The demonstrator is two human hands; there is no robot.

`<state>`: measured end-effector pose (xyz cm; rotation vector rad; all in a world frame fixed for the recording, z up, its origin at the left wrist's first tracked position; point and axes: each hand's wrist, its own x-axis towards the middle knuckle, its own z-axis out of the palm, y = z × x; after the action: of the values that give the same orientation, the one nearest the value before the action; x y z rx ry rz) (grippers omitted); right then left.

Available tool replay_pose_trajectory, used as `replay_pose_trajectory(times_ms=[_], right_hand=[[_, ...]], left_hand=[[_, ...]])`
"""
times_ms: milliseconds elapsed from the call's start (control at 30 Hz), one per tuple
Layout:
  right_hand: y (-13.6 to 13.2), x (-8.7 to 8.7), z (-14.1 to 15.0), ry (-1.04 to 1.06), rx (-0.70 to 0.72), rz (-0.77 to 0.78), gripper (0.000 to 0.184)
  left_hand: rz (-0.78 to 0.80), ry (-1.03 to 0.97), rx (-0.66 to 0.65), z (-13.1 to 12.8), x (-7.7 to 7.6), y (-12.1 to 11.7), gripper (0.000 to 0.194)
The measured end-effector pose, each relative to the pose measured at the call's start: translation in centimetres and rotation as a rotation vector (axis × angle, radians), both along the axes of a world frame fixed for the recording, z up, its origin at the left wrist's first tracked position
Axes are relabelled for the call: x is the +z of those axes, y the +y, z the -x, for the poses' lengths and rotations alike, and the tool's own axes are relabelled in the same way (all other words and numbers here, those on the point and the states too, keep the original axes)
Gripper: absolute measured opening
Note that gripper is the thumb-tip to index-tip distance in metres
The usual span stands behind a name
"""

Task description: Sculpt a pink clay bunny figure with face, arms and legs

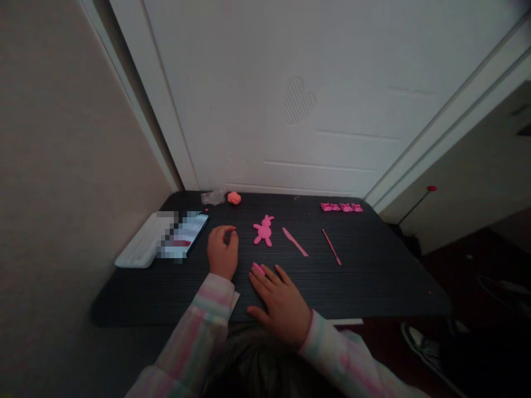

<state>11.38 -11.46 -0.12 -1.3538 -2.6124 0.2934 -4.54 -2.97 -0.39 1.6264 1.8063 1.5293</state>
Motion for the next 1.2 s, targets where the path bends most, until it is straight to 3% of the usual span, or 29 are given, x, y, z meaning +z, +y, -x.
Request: replay_pose_trajectory(times_ms=[100,167,333,500,667,833,1033,1200], right_hand=[[0.5,0.0,-0.5,-0.029,-0.207,-0.004,0.055],[0.7,0.0,-0.7,-0.039,-0.262,-0.005,0.054],[0.0,0.0,-0.1,-0.001,-0.038,0.013,0.055],[0.6,0.1,-0.6,-0.042,-0.275,0.014,0.053],[0.0,0.0,-0.1,0.005,-0.062,0.012,0.054],[0.5,-0.3,-0.9,-0.040,-0.268,-0.019,0.055],[-0.1,-0.1,0.6,-0.006,-0.120,-0.031,0.051],[0.6,-0.4,0.0,0.005,-0.237,-0.058,0.050]], left_hand=[[0.006,0.003,0.015,0.1,0.0,-0.1,0.012],[0.007,0.005,0.020,0.1,0.0,-0.1,0.012],[0.004,0.022,0.000,-0.1,0.0,-0.1,0.012],[0.009,0.025,0.017,0.1,-0.1,-0.1,0.012],[0.006,0.036,-0.002,0.0,0.0,-0.1,0.012],[0.010,0.048,0.009,0.1,-0.2,-0.2,0.013],[0.013,0.057,-0.018,-0.1,-0.2,0.0,0.012],[0.025,0.077,-0.014,0.2,-0.2,-0.1,0.013]])
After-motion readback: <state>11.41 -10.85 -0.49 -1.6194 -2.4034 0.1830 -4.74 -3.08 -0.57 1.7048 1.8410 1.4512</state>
